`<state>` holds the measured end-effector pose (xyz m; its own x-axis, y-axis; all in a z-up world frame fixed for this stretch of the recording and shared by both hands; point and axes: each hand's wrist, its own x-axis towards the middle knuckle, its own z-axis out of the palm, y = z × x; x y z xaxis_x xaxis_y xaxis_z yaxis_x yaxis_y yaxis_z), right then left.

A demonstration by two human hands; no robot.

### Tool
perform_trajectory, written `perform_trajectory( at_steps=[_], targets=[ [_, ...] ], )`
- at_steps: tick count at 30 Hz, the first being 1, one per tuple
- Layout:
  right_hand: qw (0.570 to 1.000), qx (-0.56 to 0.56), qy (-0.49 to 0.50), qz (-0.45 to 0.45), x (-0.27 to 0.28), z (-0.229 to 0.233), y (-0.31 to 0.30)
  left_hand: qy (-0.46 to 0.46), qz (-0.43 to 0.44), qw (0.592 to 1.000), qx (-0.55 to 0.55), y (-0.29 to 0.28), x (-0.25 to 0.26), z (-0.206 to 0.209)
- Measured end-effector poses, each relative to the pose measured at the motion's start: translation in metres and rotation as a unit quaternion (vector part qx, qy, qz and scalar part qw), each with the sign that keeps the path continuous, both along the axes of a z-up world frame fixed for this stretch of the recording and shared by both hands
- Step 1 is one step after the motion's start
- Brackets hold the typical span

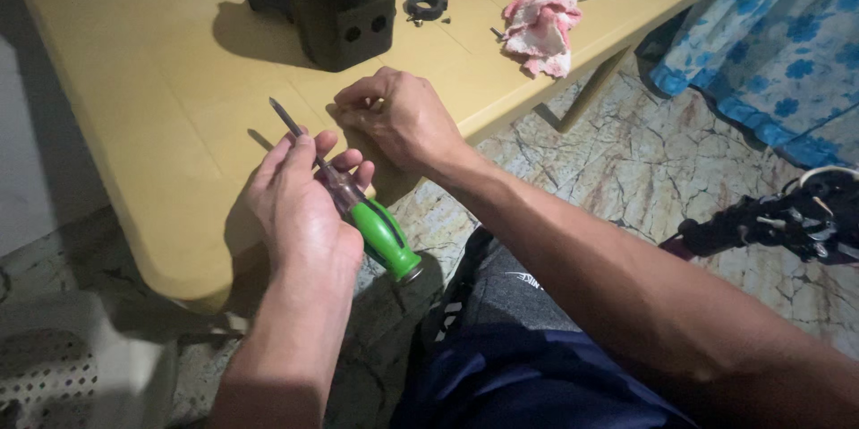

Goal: The person uses a screwdriver to remove and reattach screws on a disassembled electronic device, likely a motor or fan component. They manipulate wires and internal parts while seated on the floor.

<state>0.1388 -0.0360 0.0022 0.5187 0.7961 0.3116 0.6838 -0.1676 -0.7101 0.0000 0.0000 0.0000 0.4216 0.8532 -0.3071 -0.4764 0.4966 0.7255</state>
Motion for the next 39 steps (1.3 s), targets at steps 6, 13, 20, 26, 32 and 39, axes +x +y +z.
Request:
perform_trajectory(
  at_steps=[6, 13, 20, 26, 32, 39],
  targets=[
    [1.0, 0.023, -0.014, -0.012, 0.007, -0.009, -0.004, -0.022, -0.017, 1.0, 0.007, 0.003, 0.003, -0.005],
    [0.999, 0.024, 0.033, -0.01, 0.007, -0.007, -0.01, -0.015, -0.016, 1.0, 0.019, 0.004, 0.005, -0.007],
    [0.993, 0.07, 0.098, -0.017, 0.003, -0.006, -0.024, -0.015, -0.003, 1.0, 0.028, 0.002, 0.006, -0.008],
    [0.983, 0.111, 0.144, -0.034, -0.001, -0.011, -0.038, -0.05, -0.003, 0.997, 0.051, -0.003, 0.004, -0.014],
    [0.972, 0.141, 0.186, -0.022, 0.001, -0.014, -0.052, -0.069, -0.017, 0.997, 0.039, -0.009, 0.012, -0.017],
    [0.954, 0.168, 0.24, -0.065, 0.009, -0.027, -0.083, -0.083, -0.072, 0.992, 0.058, -0.032, 0.032, -0.021]
  ],
)
